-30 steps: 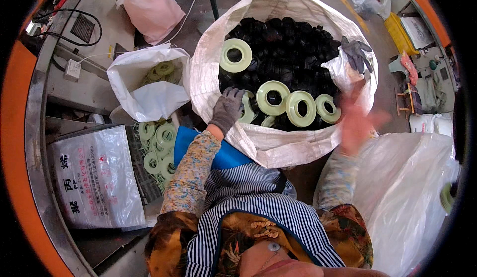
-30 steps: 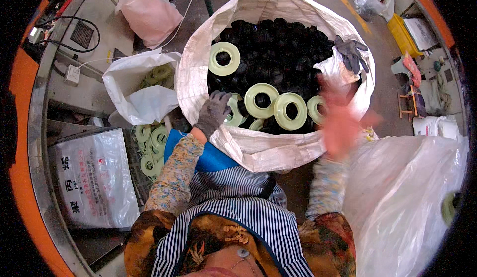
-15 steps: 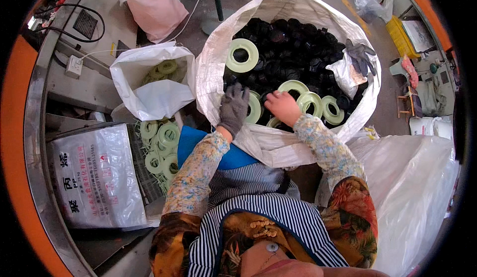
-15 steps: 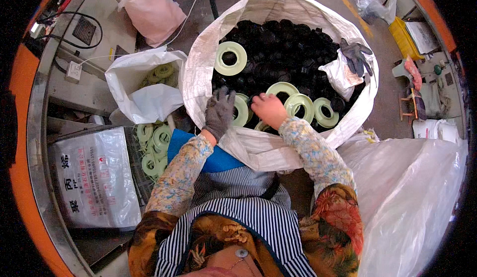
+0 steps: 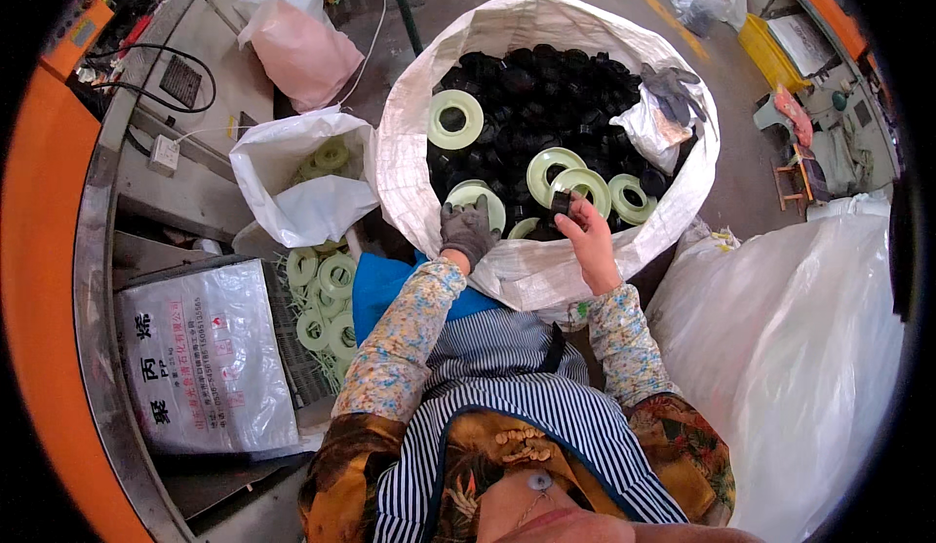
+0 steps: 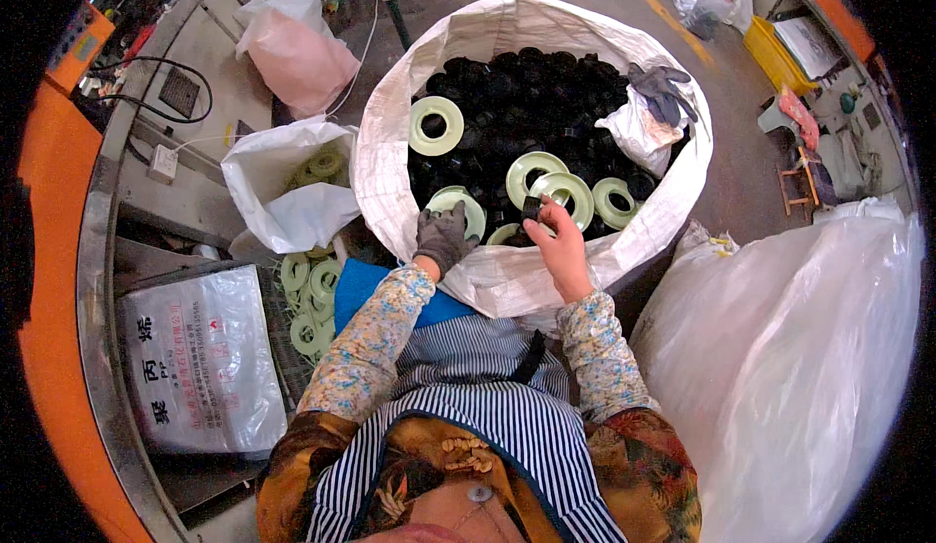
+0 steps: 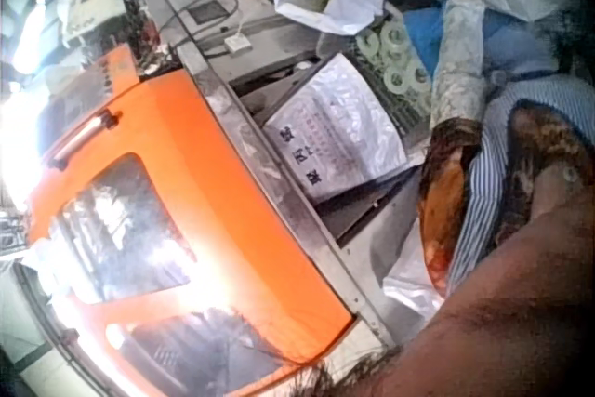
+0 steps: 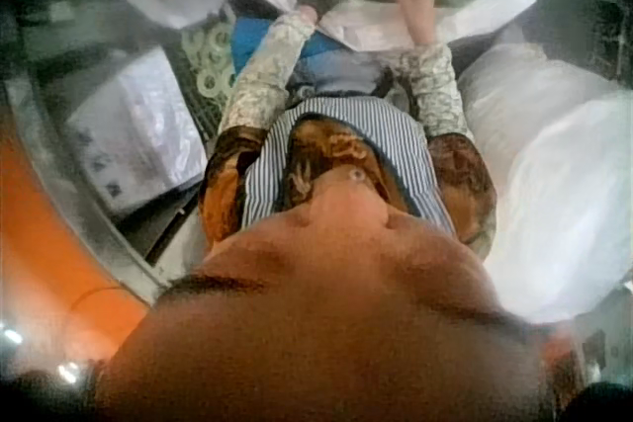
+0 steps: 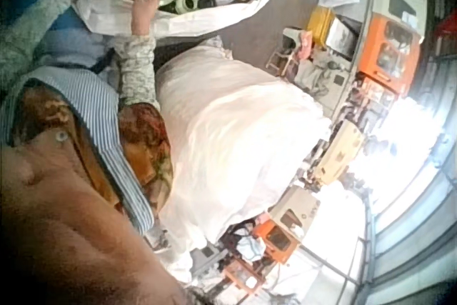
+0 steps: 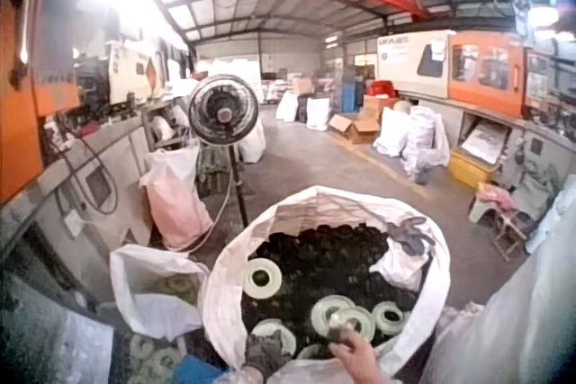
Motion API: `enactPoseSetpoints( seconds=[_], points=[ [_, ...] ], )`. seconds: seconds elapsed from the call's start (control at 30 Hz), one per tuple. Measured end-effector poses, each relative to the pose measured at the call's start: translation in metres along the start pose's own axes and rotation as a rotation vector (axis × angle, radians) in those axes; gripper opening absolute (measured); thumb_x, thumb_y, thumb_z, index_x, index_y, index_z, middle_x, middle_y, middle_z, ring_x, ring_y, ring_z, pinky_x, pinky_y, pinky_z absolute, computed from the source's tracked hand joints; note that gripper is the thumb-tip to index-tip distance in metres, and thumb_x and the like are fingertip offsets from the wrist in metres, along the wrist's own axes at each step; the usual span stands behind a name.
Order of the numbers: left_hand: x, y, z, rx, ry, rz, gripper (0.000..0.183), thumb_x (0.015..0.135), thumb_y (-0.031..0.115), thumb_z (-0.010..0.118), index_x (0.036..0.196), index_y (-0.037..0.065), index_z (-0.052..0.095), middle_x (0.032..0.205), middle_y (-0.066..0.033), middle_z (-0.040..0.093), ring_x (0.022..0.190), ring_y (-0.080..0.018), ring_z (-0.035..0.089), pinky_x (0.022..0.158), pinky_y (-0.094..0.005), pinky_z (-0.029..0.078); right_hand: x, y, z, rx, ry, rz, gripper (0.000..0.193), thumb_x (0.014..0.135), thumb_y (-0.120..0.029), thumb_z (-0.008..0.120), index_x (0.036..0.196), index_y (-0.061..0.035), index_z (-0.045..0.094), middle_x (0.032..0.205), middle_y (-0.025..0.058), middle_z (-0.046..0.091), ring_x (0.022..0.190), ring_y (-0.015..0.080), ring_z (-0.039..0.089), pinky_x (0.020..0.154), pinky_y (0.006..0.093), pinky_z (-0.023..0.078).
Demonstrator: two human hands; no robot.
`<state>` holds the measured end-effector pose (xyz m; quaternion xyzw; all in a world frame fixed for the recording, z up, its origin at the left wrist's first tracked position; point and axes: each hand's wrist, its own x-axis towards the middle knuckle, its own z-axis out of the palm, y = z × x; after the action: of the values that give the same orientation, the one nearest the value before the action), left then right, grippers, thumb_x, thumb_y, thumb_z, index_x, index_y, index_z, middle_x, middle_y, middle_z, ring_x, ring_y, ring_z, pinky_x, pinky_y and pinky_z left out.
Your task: The person repeatedly picks light green plastic rings and black plastic caps from a large sack, inserts the caps into the rings, and places the assembled units into a white plastic bag. The person also moves loose rings from a nearby basket into the sack.
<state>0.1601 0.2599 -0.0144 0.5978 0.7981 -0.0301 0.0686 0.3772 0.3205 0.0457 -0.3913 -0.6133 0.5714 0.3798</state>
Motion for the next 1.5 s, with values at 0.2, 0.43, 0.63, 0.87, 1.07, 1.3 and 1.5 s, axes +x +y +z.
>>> enactPoseSetpoints(
  seconds=[0.2, 0.43, 0.63, 0.87, 1.07, 1.3, 1.5],
  points=[
    [0.016, 0.032, 0.003, 0.121, -0.180, -0.156, 0.088, 0.085, 0.043, 0.062, 0.155, 0.013, 0.018, 0.119, -0.0143, 0.065, 0.115, -0.0338, 0.059, 0.107, -0.0615, 0.025, -0.017, 0.000, 0.015, 0.072, -0.011, -0.032, 0.011, 0.088, -0.001, 0.065, 0.092, -0.0032, 0.054, 0.124, 0.0037, 0.055, 0.094, 0.0093, 0.056, 0.080, 0.0259, 0.049],
    [0.021, 0.027, -0.013, -0.060, -0.210, -0.172, 0.078, 0.093, 0.033, 0.055, 0.156, 0.019, 0.010, 0.124, -0.0180, 0.063, 0.112, -0.0345, 0.063, 0.105, -0.0736, 0.018, -0.046, -0.036, -0.004, -0.014, 0.018, -0.015, 0.036, 0.082, -0.005, 0.072, 0.111, -0.0040, 0.051, 0.133, 0.0097, 0.052, 0.106, 0.0156, 0.057, 0.082, 0.0288, 0.052],
    [-0.028, -0.018, -0.061, -1.404, 0.333, 0.179, 0.046, 0.098, 0.017, 0.050, 0.139, -0.002, 0.041, 0.127, -0.0235, 0.057, 0.113, -0.0329, 0.060, 0.094, -0.0390, 0.051, -0.041, -0.054, 0.004, -0.114, -0.024, -0.128, 0.083, 0.074, -0.007, 0.080, 0.144, -0.0040, 0.035, 0.131, 0.0152, 0.050, 0.114, 0.0255, 0.057, 0.084, 0.0333, 0.056],
    [-0.094, -0.019, -0.113, -0.823, 0.611, 0.570, 0.073, 0.075, -0.015, 0.061, 0.138, 0.020, 0.048, 0.136, -0.0227, 0.050, 0.119, -0.0396, 0.055, 0.098, -0.0406, 0.049, -0.031, -0.087, 0.045, -0.540, -0.125, -0.589, 0.074, 0.072, -0.020, 0.081, 0.137, -0.0108, 0.048, 0.125, 0.0154, 0.051, 0.109, 0.0335, 0.056, 0.090, 0.0401, 0.050],
    [-0.100, -0.002, -0.132, -1.473, 0.165, 0.274, 0.074, 0.074, -0.014, 0.061, 0.140, 0.017, 0.047, 0.139, -0.0243, 0.046, 0.123, -0.0418, 0.052, 0.100, -0.0425, 0.048, -0.038, -0.091, 0.035, -0.694, -0.128, -0.659, 0.076, 0.069, -0.023, 0.082, 0.137, -0.0143, 0.049, 0.124, 0.0164, 0.052, 0.106, 0.0344, 0.057, 0.087, 0.0413, 0.051],
    [-0.103, -0.002, -0.133, -0.698, 0.537, 0.606, 0.068, 0.076, -0.016, 0.055, 0.139, 0.010, 0.047, 0.140, -0.0274, 0.042, 0.124, -0.0464, 0.050, 0.101, -0.0458, 0.046, -0.039, -0.094, 0.028, -0.759, -0.163, -0.669, 0.076, 0.067, -0.016, 0.082, 0.137, -0.0112, 0.050, 0.126, 0.0153, 0.052, 0.109, 0.0353, 0.056, 0.090, 0.0416, 0.049],
    [-0.104, -0.001, -0.132, -0.663, 0.596, 0.600, 0.060, 0.086, -0.010, 0.052, 0.142, 0.008, 0.042, 0.141, -0.0277, 0.040, 0.125, -0.0467, 0.047, 0.102, -0.0470, 0.045, -0.032, -0.089, 0.029, -0.639, -0.178, -0.650, 0.071, 0.073, -0.027, 0.080, 0.134, -0.0068, 0.050, 0.122, 0.0177, 0.055, 0.102, 0.0345, 0.060, 0.084, 0.0410, 0.052]
  ],
)
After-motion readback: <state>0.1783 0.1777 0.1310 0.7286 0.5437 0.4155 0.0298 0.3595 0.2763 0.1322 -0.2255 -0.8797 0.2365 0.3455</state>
